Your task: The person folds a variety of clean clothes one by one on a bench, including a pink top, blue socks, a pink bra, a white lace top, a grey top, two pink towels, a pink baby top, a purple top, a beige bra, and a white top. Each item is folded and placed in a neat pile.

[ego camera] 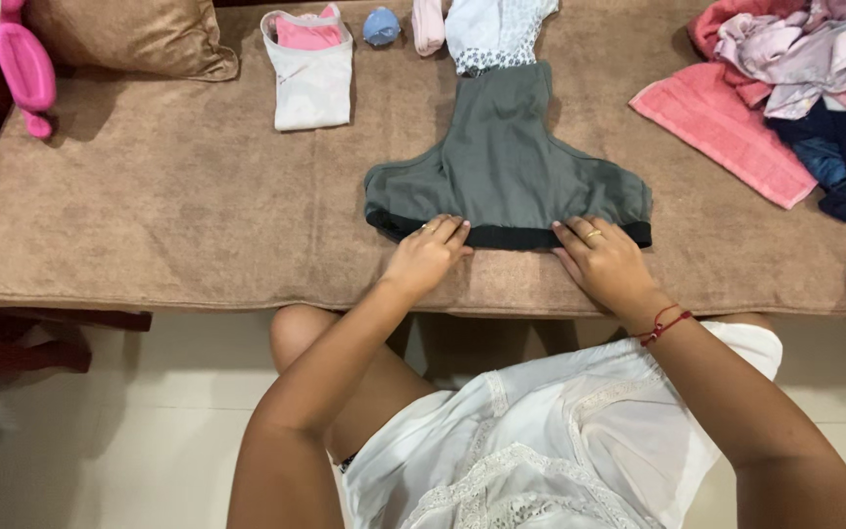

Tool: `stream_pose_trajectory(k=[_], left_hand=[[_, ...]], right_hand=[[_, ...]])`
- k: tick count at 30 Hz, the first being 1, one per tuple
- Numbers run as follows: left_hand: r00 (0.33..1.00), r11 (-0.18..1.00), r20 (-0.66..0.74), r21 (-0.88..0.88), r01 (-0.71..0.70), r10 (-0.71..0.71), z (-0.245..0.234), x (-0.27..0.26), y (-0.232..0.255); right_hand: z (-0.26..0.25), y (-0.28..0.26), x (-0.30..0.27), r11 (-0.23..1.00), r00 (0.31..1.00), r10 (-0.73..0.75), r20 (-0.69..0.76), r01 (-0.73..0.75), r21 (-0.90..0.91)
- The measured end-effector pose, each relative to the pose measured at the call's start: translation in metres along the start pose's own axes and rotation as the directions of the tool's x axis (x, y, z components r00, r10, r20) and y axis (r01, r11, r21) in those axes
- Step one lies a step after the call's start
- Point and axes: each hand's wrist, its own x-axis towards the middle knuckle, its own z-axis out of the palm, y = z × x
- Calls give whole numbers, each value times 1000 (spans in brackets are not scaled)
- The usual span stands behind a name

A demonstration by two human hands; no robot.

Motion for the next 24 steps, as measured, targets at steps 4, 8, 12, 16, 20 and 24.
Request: stream_pose_trajectory(k=[4, 8, 12, 16, 20, 24], left_hand=[[985, 989, 173, 140, -42, 17, -1, 3, -5], [976, 986, 216, 166, -30, -6, 0, 5, -15], [909, 931, 246, -56, 360, -337, -5, 21, -26], [887, 905, 270, -100, 414, -376, -20, 47, -46], [840, 867, 366, -145, 477, -401, -26, 68, -66], [882, 926, 317, -33, 377, -348, -10, 76, -69]], right_hand=[[3, 8, 2, 999, 997, 5, 73, -2, -45], [13, 18, 2, 999, 959, 42, 281, -46, 8], [33, 37, 14, 972, 910, 207, 359, -234, 32], [43, 70, 45, 834, 771, 429, 470, -538, 120], [48, 84, 73, 830, 723, 453, 522, -555, 49], [53, 69, 72, 874, 768, 464, 442, -477, -89]])
